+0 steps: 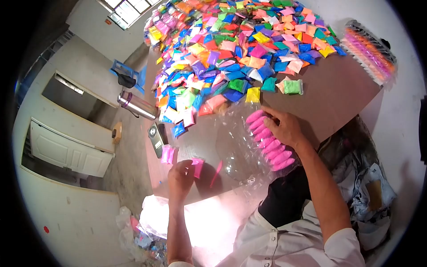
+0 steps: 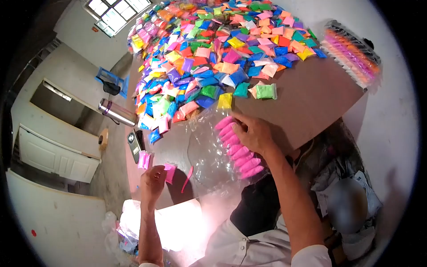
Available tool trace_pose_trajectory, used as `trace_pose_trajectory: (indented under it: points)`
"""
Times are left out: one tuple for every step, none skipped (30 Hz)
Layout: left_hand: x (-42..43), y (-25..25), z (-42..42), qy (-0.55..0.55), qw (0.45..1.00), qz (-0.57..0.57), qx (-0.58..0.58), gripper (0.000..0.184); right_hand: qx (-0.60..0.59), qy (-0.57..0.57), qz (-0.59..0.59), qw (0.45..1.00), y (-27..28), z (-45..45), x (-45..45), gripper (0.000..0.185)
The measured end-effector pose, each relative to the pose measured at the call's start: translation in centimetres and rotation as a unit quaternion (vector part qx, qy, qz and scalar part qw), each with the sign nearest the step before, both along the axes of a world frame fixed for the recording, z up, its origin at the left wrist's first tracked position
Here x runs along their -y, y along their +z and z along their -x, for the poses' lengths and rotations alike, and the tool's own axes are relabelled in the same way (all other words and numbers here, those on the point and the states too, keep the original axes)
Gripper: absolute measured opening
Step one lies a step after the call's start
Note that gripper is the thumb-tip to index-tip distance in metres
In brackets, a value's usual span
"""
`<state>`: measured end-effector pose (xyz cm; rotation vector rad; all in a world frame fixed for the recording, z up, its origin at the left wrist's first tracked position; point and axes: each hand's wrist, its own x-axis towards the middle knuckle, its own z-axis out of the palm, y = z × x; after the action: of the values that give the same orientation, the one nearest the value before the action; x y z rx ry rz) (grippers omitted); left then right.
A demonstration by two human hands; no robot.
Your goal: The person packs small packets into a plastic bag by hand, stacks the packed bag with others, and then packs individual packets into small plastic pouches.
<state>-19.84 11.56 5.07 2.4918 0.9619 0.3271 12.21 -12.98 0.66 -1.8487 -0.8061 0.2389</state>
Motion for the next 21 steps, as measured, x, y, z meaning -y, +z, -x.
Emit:
trace_pose_trajectory:
  points:
    - [0.0, 0.2, 0.0, -0.005, 1.000, -0.023, 0.010, 0.025, 0.004, 0.003, -0.017, 1.000, -0.2, 0.0, 0.0, 0.041]
    - [-0.1, 0.3, -0.1, -0.010, 0.999, -0.047, 0.021, 0.028, 0.004, 0.004, -0.015, 1.000, -0.2, -0.1, 0.0, 0.041]
    - [-0.2, 0.3, -0.5, -0.009, 0.999, -0.046, 0.021, 0.028, 0.008, 0.002, -0.004, 1.000, 0.1, 0.0, 0.1, 0.041]
    - [-0.4, 0.3, -0.9, -0.039, 0.997, -0.063, 0.025, 0.030, 0.013, 0.001, 0.007, 1.000, 0.3, 0.0, 0.1, 0.040]
    - [-0.6, 0.4, -1.4, -0.070, 0.994, -0.080, 0.030, 0.032, 0.014, 0.000, 0.007, 1.000, 0.2, 0.0, 0.0, 0.040]
    - [-0.6, 0.5, -2.0, -0.092, 0.994, -0.051, 0.027, 0.038, 0.018, 0.002, 0.003, 1.000, 0.1, 0.0, 0.0, 0.043]
    - [-0.8, 0.2, -2.0, -0.095, 0.994, -0.051, 0.026, 0.038, 0.022, 0.002, -0.001, 1.000, 0.0, 0.0, 0.0, 0.046]
    - [-1.2, -0.5, -1.9, -0.122, 0.992, -0.005, 0.042, 0.038, 0.021, -0.002, -0.001, 1.000, 0.0, -0.1, 0.1, 0.046]
    - [-1.3, -0.6, -1.9, -0.149, 0.986, 0.043, 0.056, 0.039, 0.008, 0.001, 0.016, 1.000, 0.2, 0.0, 0.2, 0.046]
    - [-1.3, -0.7, -1.8, -0.169, 0.985, -0.024, 0.028, 0.037, -0.005, 0.005, 0.034, 0.999, 0.4, 0.0, 0.3, 0.046]
    - [-1.5, -0.7, -1.6, -0.171, 0.985, -0.022, 0.026, 0.037, -0.007, 0.004, 0.036, 0.999, 0.5, 0.0, 0.3, 0.046]
    - [-1.4, -0.3, -1.5, -0.174, 0.985, -0.004, -0.002, 0.036, -0.017, 0.002, 0.035, 0.999, 0.6, 0.0, 0.3, 0.043]
    - [-1.5, 0.0, -1.3, -0.177, 0.984, 0.013, -0.029, 0.036, -0.025, 0.001, 0.033, 0.999, 0.6, 0.0, 0.2, 0.041]
    - [-1.7, 0.1, -1.1, -0.177, 0.984, 0.014, -0.029, 0.036, -0.025, 0.002, 0.034, 0.999, 0.4, -0.1, 0.2, 0.041]
    - [-1.9, 0.3, -0.8, -0.181, 0.983, 0.039, -0.008, 0.031, -0.009, -0.001, 0.027, 1.000, 0.3, -0.1, 0.0, 0.041]
    - [-2.2, 0.3, -0.5, -0.186, 0.980, 0.065, 0.013, 0.026, 0.007, -0.005, 0.021, 1.000, 0.2, -0.2, 0.0, 0.041]
    - [-2.9, 0.3, 0.0, -0.188, 0.980, 0.065, 0.014, 0.026, 0.008, -0.007, 0.022, 1.000, 0.2, -0.3, 0.1, 0.041]
    - [-3.2, 0.7, 0.4, -0.140, 0.977, 0.153, 0.054, 0.021, 0.001, -0.003, 0.027, 1.000, 0.5, -0.1, 0.2, 0.042]
    - [-3.4, 0.8, 0.4, -0.090, 0.962, 0.240, 0.092, 0.017, -0.008, 0.001, 0.032, 0.999, 0.7, 0.0, 0.2, 0.043]
    - [-3.4, 0.8, 0.4, -0.058, 0.965, 0.234, 0.102, 0.015, -0.008, -0.002, 0.034, 0.999, 0.7, 0.0, 0.3, 0.043]
    - [-2.5, 1.6, -0.4, -0.059, 0.964, 0.237, 0.102, 0.015, -0.009, 0.000, 0.037, 0.999, 0.6, -0.1, 0.2, 0.043]
